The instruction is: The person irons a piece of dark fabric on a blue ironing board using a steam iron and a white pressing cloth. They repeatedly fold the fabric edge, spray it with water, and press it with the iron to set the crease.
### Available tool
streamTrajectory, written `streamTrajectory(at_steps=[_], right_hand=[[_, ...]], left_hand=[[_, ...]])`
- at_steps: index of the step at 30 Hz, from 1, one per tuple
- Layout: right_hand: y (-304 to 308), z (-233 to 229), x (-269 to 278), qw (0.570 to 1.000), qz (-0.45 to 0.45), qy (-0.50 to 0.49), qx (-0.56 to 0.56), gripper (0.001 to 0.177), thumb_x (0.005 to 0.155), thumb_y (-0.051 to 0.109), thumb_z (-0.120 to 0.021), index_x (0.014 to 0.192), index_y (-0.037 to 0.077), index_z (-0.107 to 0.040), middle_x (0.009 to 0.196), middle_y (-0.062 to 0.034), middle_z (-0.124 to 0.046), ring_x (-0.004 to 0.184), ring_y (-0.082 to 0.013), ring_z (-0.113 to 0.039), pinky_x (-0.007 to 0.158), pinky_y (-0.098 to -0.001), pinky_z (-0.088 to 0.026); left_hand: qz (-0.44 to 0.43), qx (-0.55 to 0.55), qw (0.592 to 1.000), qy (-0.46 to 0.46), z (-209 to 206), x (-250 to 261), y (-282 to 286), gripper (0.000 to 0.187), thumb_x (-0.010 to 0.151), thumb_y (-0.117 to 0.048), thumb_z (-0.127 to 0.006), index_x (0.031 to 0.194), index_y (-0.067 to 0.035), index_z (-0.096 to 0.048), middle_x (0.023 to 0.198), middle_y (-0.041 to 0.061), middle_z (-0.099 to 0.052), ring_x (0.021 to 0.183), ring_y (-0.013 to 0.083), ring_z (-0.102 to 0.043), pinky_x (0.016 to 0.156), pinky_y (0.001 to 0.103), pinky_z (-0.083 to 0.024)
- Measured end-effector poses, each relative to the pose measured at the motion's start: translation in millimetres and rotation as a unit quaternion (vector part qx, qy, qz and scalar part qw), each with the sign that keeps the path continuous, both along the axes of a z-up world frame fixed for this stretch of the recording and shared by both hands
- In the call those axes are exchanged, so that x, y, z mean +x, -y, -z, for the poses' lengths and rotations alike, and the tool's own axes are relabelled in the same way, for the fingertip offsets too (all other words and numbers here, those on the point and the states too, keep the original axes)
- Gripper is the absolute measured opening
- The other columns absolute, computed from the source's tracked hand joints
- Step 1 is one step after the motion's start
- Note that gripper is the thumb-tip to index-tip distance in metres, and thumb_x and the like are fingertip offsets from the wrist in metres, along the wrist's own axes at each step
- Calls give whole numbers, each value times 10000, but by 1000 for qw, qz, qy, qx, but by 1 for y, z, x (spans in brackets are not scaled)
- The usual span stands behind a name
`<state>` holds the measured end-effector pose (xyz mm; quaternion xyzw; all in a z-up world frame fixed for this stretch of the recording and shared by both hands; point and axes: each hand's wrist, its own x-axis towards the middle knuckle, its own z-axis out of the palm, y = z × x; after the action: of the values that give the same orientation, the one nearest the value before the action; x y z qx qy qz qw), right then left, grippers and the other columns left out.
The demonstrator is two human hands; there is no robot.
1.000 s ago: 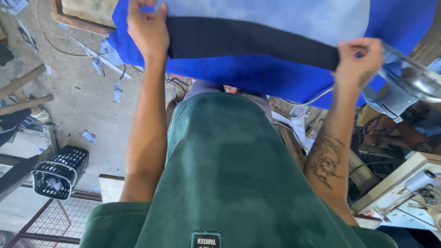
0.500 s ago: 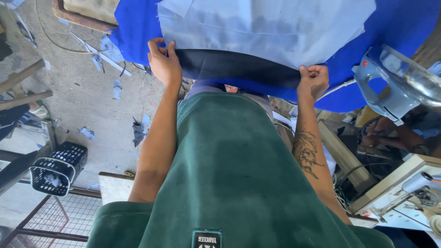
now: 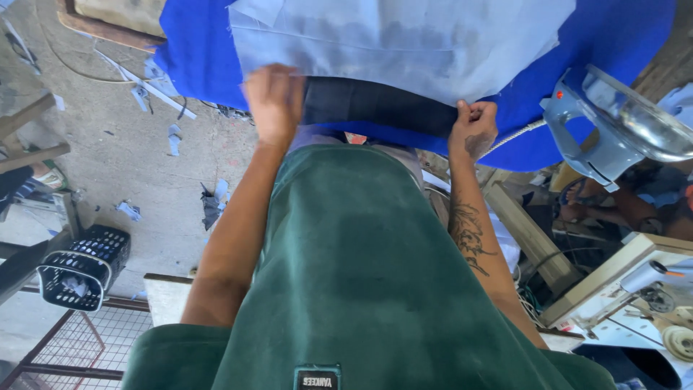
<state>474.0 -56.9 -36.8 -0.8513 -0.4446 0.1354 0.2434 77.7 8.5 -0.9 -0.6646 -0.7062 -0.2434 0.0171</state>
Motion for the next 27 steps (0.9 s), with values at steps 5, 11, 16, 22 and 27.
streamTrajectory(at_steps=[5, 11, 16, 22, 27], right_hand=[[2, 8, 5, 999, -19, 44, 21, 312, 924, 296, -928, 913, 179, -639, 729, -38, -692, 703, -330, -742, 692, -426, -581], [3, 8, 9, 1000, -15, 11, -1, 293, 960, 338, -900, 925, 198, -645, 734, -18, -697, 689, -295, -747, 696, -400, -584], [10, -25, 7, 997, -58, -43, -31, 285, 967, 312, -908, 1040, 153, -683, 821, -71, -743, 740, -312, -764, 731, -429, -591], [3, -47, 9, 983, -37, -153, -93, 294, 996, 335, -811, 1167, 126, -693, 900, -17, -712, 774, -133, -664, 756, -311, -592], [-17, -74, -26, 981, -175, 22, 79, 281, 896, 19, -879, 1020, 43, -629, 1005, -135, -589, 963, -338, -600, 837, -454, -501]], left_hand=[[401, 97, 909, 60, 8, 91, 8, 282, 1119, -215, -592, 1303, -98, -772, 1242, 122, -725, 1094, 299, -704, 1015, 403, -535], [371, 76, 925, -32, 37, 101, 10, 372, 1128, -303, -589, 1407, -86, -704, 1368, 112, -686, 1228, 330, -654, 1069, 489, -492], [361, 55, 930, -40, 36, 106, 12, 423, 1137, -327, -544, 1474, -100, -663, 1354, 96, -667, 1237, 320, -645, 1071, 489, -485], [218, -53, 971, 80, -6, 79, -7, 292, 1076, -165, -699, 1353, -74, -685, 1277, 126, -697, 1148, 369, -668, 973, 517, -524], [-246, -85, 959, 114, 28, -27, -3, 595, 967, -482, -869, 1287, -46, -620, 1194, 146, -665, 1065, 350, -626, 920, 525, -528]])
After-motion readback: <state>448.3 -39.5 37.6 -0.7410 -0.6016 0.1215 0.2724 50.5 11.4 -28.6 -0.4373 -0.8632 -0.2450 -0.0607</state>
